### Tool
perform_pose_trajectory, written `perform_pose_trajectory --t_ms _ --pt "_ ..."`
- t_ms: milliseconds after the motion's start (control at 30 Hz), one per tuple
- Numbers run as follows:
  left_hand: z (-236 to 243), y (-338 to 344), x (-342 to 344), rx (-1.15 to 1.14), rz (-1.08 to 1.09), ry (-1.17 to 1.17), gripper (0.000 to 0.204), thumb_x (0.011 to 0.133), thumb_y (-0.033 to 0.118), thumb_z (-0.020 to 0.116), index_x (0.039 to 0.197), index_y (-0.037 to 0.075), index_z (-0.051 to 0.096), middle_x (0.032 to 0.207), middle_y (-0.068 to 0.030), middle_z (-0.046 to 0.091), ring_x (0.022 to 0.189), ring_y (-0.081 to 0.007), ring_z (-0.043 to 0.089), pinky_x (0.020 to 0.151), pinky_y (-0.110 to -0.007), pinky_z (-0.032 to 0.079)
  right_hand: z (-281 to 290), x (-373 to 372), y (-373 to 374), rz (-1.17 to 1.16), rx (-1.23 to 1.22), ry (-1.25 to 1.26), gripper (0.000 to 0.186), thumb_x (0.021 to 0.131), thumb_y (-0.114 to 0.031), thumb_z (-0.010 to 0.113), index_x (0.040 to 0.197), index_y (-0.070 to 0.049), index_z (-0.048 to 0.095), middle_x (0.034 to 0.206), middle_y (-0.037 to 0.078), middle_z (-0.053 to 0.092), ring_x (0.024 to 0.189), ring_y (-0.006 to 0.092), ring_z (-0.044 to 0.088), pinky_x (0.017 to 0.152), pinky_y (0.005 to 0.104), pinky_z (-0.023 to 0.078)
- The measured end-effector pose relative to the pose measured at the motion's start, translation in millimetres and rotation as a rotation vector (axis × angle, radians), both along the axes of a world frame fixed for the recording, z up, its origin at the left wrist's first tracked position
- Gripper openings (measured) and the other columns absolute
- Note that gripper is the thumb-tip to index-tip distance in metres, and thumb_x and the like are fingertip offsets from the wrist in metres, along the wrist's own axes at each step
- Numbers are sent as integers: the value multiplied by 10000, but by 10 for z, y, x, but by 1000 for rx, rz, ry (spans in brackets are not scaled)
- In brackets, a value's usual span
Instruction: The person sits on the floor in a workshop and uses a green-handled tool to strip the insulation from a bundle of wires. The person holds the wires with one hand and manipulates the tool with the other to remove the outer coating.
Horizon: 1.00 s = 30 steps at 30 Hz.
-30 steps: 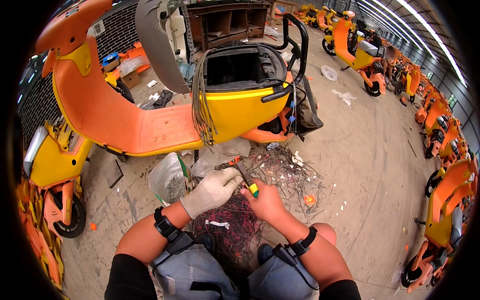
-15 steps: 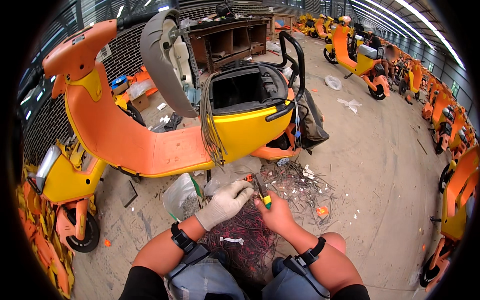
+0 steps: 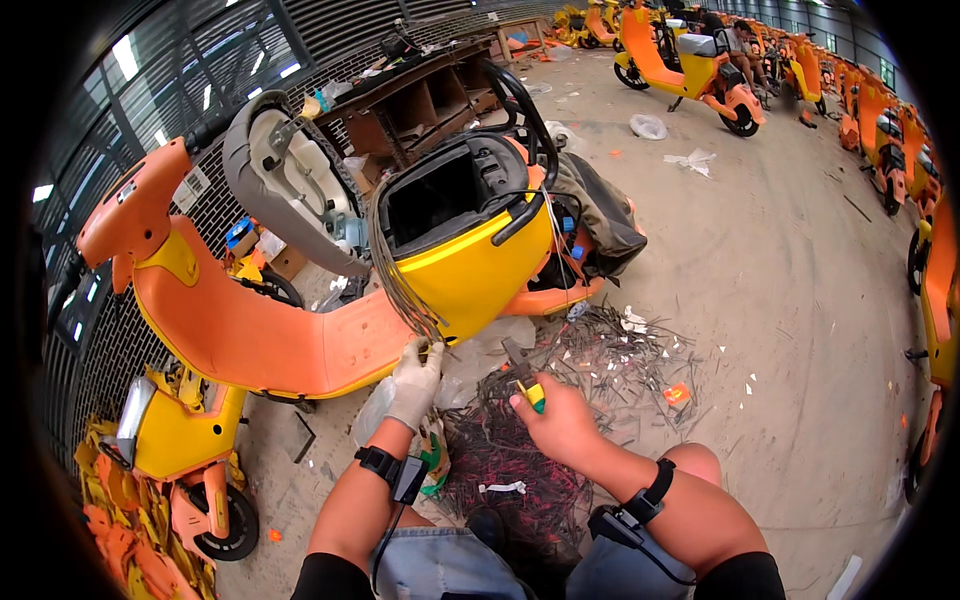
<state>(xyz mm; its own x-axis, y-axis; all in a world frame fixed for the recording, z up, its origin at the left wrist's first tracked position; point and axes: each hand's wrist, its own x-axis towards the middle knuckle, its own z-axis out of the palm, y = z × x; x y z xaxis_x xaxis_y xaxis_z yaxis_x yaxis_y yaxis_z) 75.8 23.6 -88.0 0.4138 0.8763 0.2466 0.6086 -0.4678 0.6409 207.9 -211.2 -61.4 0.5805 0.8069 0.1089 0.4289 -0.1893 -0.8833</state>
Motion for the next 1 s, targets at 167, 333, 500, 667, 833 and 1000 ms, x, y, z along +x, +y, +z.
perform_pose_trajectory --t_ms 167,333,500,667,833,1000 --pt "-12 489 0 132 164 -31 748 819 502 695 1297 -39 499 1272 -284 549 1162 -412 554 981 -443 439 154 11 -172 32 -14 44 419 891 -325 663 1120 17 589 811 262 652 786 441 641 698 480 511" --pt "104 774 251 88 289 -30 1043 739 504 769 1443 -87 277 1418 -321 409 1314 -412 433 1086 -412 363 161 124 -353 -16 -11 13 409 886 -316 669 1115 14 593 805 266 650 784 447 641 690 482 511" --pt "-20 999 534 -35 206 -298 1048 717 418 802 1444 -88 242 1435 -315 382 1341 -401 395 1097 -402 348 63 293 -488 -55 -8 94 345 883 -273 678 1071 7 603 823 243 660 791 424 649 682 440 506" --pt "78 969 468 -10 223 -298 741 742 339 783 1299 -30 463 1200 -269 602 1115 -395 598 958 -433 465 -65 414 -511 -122 1 186 303 880 -257 687 1026 -4 609 781 196 657 741 352 655 673 413 502" --pt "-1 879 521 124 308 -143 373 950 294 503 1167 -10 510 957 -297 651 888 -469 631 801 -536 490 86 368 -490 -109 -22 314 191 927 -172 638 1006 -6 585 683 44 610 454 111 550 421 283 438" --pt "150 779 455 169 326 -228 388 960 312 502 1185 -4 494 939 -291 651 878 -473 629 795 -537 492 71 238 -398 -65 -23 287 192 925 -146 636 1021 8 572 699 50 620 457 120 560 419 277 455"
